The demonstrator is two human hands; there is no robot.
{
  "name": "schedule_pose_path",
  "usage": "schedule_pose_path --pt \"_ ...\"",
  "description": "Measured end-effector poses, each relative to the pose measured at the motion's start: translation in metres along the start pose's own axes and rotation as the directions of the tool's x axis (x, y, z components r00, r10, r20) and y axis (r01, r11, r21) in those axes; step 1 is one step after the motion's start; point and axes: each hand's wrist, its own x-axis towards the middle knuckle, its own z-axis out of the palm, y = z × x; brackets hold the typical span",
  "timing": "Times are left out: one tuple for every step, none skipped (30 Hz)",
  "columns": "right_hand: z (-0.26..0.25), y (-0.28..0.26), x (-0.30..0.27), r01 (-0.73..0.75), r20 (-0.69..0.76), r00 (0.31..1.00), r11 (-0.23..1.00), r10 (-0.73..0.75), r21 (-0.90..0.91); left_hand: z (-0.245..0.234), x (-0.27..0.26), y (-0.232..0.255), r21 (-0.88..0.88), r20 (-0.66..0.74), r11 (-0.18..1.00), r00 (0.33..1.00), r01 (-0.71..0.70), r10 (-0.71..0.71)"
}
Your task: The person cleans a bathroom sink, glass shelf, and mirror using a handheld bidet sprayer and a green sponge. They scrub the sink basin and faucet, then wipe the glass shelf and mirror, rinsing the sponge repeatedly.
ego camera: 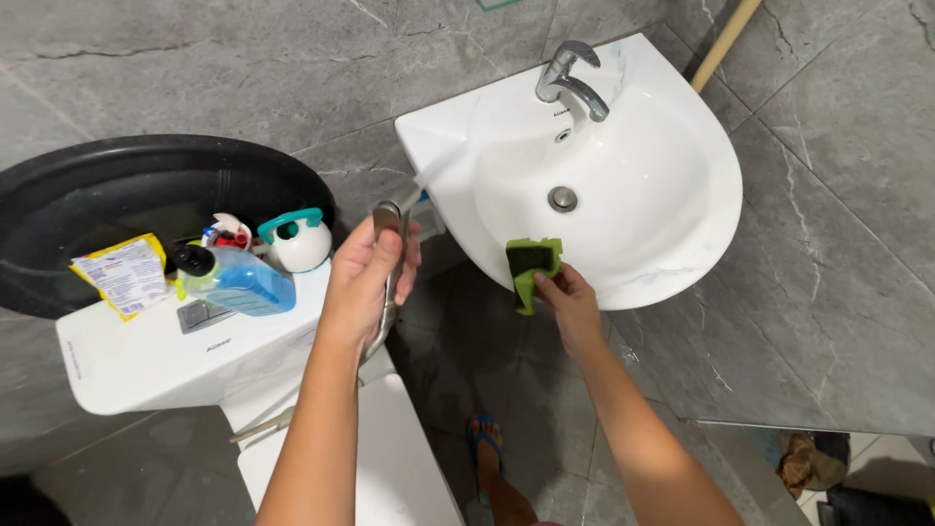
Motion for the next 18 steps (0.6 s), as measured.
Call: schedule_pose_path --pt "0.001 -0.001 -0.001 0.014 0.007 1.000 1.000 -0.014 -0.006 0.000 0.001 0.003 -0.008 -0.008 1.000 1.000 -0.005 0.005" --pt "0.002 -0.002 -0.001 0.010 0.003 1.000 1.000 -0.010 0.000 0.000 0.002 0.005 -0.017 -0.012 1.000 1.000 -0.010 0.010" --pt "0.004 -0.003 -0.001 0.007 0.000 1.000 1.000 -0.007 0.007 -0.001 0.003 0.007 -0.038 -0.024 0.999 1.000 -0.009 0.008" --pt "0.004 -0.004 -0.001 0.003 -0.002 1.000 1.000 -0.003 0.011 -0.002 0.005 0.007 -0.062 -0.037 0.998 0.999 -0.008 0.006" --pt "0.005 -0.005 -0.002 0.007 0.003 1.000 1.000 -0.007 0.021 -0.004 0.006 0.006 -0.086 -0.050 0.996 0.999 -0.008 0.004" --pt "0.006 -0.005 -0.002 0.010 0.008 1.000 0.999 -0.010 0.032 -0.005 0.007 0.005 -0.098 -0.057 0.995 0.998 -0.007 0.001" --pt "0.006 -0.006 -0.002 0.013 0.012 1.000 0.999 -0.013 0.042 -0.006 0.008 0.003 -0.109 -0.064 0.994 0.998 -0.006 -0.001" --pt "0.005 -0.007 -0.002 0.012 0.020 1.000 0.999 -0.013 0.043 -0.007 0.009 0.000 -0.123 -0.071 0.992 0.997 -0.005 -0.004" --pt "0.006 -0.007 -0.002 0.011 0.027 1.000 0.999 -0.012 0.044 -0.007 0.011 -0.004 -0.143 -0.067 0.990 0.998 -0.011 0.001" --pt "0.006 -0.006 -0.002 0.009 0.034 0.999 0.999 -0.010 0.047 -0.008 0.011 -0.008 -0.161 -0.063 0.987 0.998 -0.015 0.005" --pt "0.005 -0.006 -0.003 0.007 0.026 1.000 0.999 -0.008 0.042 -0.009 0.013 -0.012 -0.178 -0.059 0.984 0.998 -0.019 0.009" --pt "0.006 -0.005 -0.003 0.007 0.018 1.000 0.999 -0.008 0.039 -0.010 0.015 -0.014 -0.207 -0.063 0.978 0.998 -0.032 0.019" --pt "0.006 -0.004 -0.002 0.008 0.011 1.000 0.999 -0.008 0.037 -0.012 0.017 -0.017 -0.235 -0.067 0.971 0.997 -0.045 0.030" --pt "0.007 -0.002 -0.001 0.023 0.001 1.000 1.000 -0.023 0.021 -0.014 0.019 -0.019 -0.259 -0.072 0.964 0.997 -0.059 0.042" --pt "0.007 -0.001 0.000 0.038 -0.009 0.999 0.999 -0.038 0.006 -0.016 0.022 -0.022 -0.280 -0.080 0.957 0.995 -0.081 0.061" --pt "0.007 0.000 0.001 0.053 -0.018 0.998 0.998 -0.053 -0.014 -0.016 0.024 -0.025 -0.304 -0.090 0.947 0.993 -0.105 0.082" --pt "0.007 0.001 0.001 0.050 -0.022 0.998 0.998 -0.050 -0.029 -0.017 0.027 -0.028 -0.327 -0.101 0.936 0.990 -0.129 0.102" --pt "0.006 0.001 0.001 0.044 -0.029 0.999 0.998 -0.045 -0.048 -0.018 0.029 -0.031 -0.329 -0.104 0.935 0.989 -0.134 0.105"
